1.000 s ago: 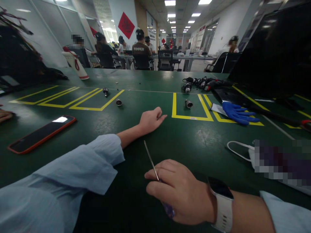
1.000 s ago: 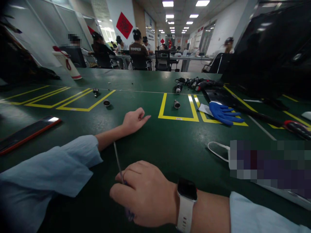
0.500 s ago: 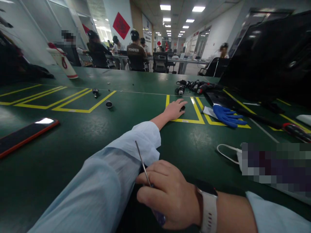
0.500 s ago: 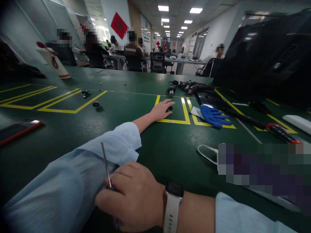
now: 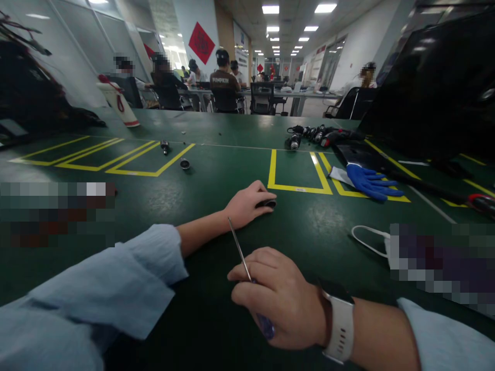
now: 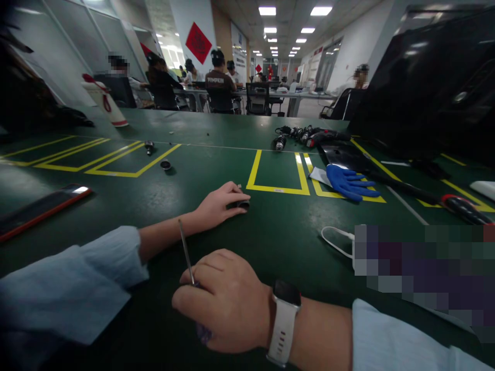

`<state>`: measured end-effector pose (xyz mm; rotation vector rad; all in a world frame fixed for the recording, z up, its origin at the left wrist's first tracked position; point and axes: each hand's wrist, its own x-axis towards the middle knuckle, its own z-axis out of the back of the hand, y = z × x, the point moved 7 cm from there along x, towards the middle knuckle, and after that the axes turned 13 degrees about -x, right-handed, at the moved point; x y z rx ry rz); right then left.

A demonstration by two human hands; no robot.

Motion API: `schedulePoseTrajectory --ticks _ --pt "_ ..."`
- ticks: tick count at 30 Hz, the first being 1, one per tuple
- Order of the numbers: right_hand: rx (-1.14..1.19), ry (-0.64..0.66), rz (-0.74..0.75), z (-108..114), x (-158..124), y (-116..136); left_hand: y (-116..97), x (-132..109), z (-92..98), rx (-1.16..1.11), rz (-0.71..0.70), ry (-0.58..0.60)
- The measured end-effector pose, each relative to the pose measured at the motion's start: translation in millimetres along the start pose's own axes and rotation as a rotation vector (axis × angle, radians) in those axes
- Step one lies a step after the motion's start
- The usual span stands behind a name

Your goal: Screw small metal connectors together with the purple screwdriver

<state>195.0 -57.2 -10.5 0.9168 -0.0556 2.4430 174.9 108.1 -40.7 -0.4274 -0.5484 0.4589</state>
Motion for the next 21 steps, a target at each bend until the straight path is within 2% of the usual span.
schedulePoseTrajectory --ticks 4,7,11,15,21 --pt "0.037 0.020 -0.027 1.6 -1.5 4.1 -20.1 -60.6 19.8 -0.078 -0.005 -0.024" --pt "0.068 0.010 -0.079 4.7 -0.7 3.0 -35.4 -84.2 24.5 -0.164 -0.010 0.024" --pt "0.095 -0.066 -0.268 11.3 1.3 -13.2 -46.9 -93.3 27.3 -0.240 -0.007 0.047" --pt "0.107 -0.160 -0.428 16.6 -1.7 -30.7 -53.2 -94.6 29.2 -0.102 -0.056 0.044" --pt "0.113 -0.150 -0.480 15.4 -6.6 -37.0 -63.7 -97.2 30.6 0.152 -0.226 0.103"
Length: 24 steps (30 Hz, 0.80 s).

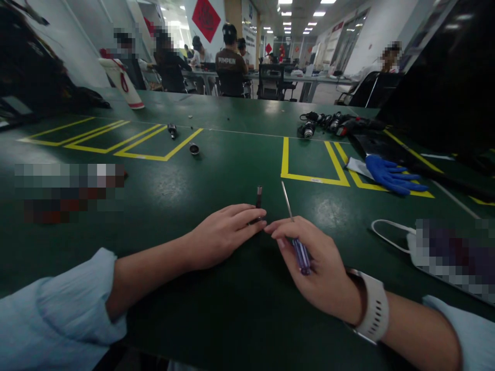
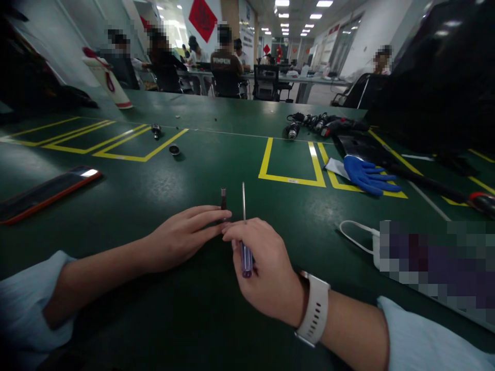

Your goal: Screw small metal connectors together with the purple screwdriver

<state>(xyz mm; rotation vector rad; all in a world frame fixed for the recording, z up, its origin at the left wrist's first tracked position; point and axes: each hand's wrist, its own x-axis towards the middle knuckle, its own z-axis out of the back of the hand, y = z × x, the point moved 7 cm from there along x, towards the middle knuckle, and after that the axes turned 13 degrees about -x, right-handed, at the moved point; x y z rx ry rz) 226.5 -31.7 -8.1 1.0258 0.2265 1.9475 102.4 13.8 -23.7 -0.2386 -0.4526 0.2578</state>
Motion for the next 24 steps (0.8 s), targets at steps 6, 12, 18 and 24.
schedulePoseTrajectory --ticks 6,12,18,24 --pt "0.011 -0.016 -0.002 1.7 0.1 0.5 -0.9 -1.3 -3.8 0.088 -0.044 0.104" --pt "0.017 -0.040 0.003 1.5 0.2 0.5 3.1 -5.3 -2.2 0.064 -0.034 0.066" --pt "0.070 -0.051 -0.045 4.0 -0.2 -2.6 18.8 -4.1 5.7 -0.078 0.081 -0.116" --pt "0.209 -0.100 -0.132 12.9 3.1 -9.8 46.7 -7.1 28.7 -0.489 0.440 -0.432"
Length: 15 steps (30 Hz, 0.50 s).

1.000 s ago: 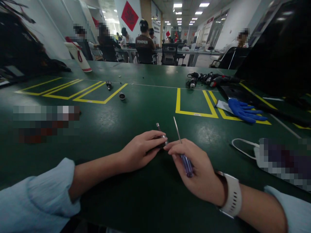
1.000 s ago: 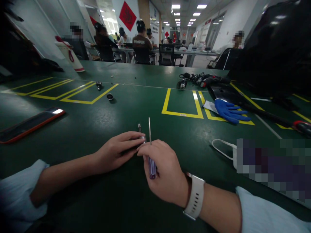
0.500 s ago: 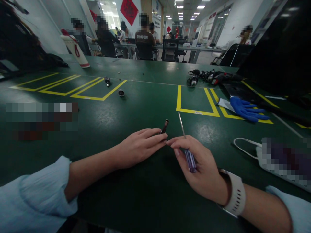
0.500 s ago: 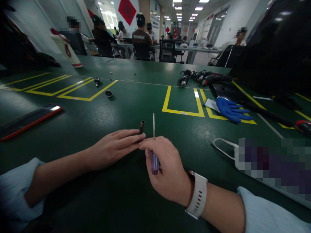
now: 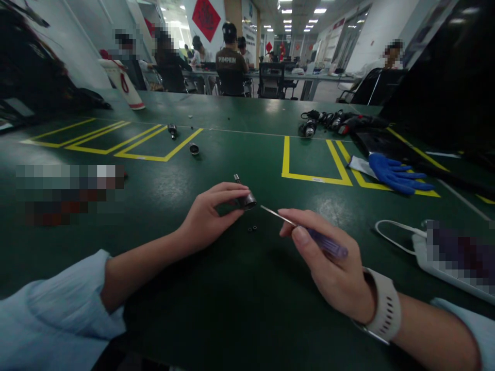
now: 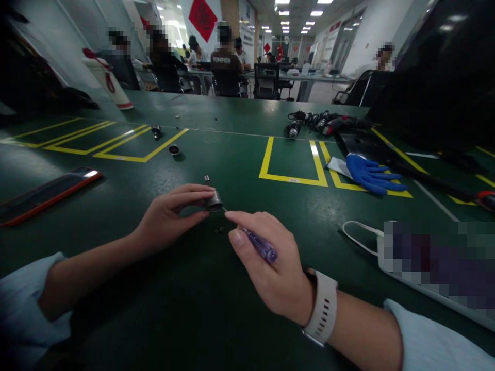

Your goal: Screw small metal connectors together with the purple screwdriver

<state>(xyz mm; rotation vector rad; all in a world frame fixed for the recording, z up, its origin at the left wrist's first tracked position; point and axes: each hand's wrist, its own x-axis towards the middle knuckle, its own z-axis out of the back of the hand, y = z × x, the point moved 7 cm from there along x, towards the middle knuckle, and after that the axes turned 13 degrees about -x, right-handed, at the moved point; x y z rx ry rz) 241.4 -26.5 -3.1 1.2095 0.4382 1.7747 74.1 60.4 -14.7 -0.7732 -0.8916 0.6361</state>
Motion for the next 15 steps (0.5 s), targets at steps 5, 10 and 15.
schedulePoseTrajectory --ticks 5,10,15 --pt "0.051 0.013 -0.160 -1.8 2.3 -14.2 17.9 -0.9 5.3 -0.382 0.401 -0.106" --pt "0.107 0.015 -0.230 -2.5 0.5 -22.0 25.5 -5.6 0.1 -0.548 0.580 -0.126" --pt "0.068 0.049 -0.153 -4.5 1.0 -12.7 22.1 -7.3 -5.4 -0.588 0.602 -0.095"
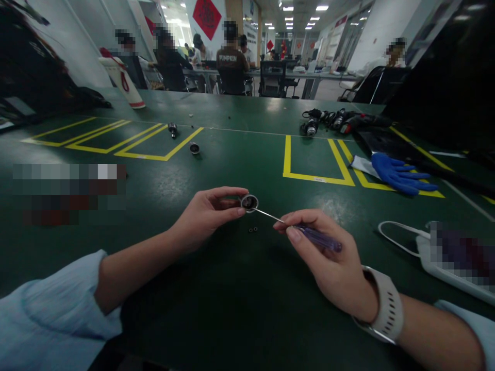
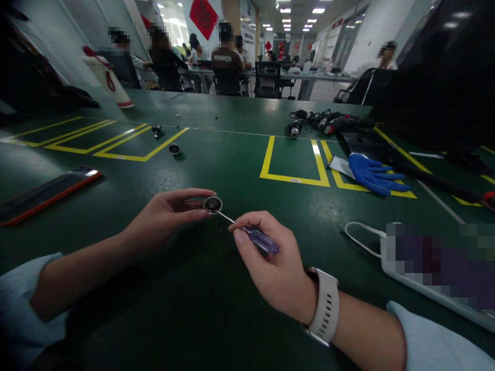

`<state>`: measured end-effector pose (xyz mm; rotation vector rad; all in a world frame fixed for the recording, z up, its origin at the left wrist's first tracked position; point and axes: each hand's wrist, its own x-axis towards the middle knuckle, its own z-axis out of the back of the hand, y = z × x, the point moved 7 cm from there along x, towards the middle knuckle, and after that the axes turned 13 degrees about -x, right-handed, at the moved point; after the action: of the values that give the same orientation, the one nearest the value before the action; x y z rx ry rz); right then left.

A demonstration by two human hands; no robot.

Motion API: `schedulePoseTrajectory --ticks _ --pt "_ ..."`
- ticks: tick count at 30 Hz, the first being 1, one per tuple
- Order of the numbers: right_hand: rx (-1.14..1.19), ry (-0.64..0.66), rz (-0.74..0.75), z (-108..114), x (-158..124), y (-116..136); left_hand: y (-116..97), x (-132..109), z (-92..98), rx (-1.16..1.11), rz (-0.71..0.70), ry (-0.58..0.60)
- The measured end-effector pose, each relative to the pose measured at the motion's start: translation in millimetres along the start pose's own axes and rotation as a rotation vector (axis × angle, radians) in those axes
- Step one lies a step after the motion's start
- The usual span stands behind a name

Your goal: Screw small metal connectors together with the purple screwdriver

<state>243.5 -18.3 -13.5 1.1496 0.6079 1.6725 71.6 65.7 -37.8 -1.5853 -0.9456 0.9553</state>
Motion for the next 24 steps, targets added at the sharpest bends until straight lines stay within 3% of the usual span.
schedulePoseTrajectory --ticks 7,24 --pt "-0.202 0.001 0.070 -0.1 0.5 8.7 -1.5 -2.4 3.6 0.025 -0.016 -0.071" --pt "-0.244 0.145 -0.019 -14.0 2.1 -2.4 -1.2 -6.0 -0.3 0.033 0.016 -0.055"
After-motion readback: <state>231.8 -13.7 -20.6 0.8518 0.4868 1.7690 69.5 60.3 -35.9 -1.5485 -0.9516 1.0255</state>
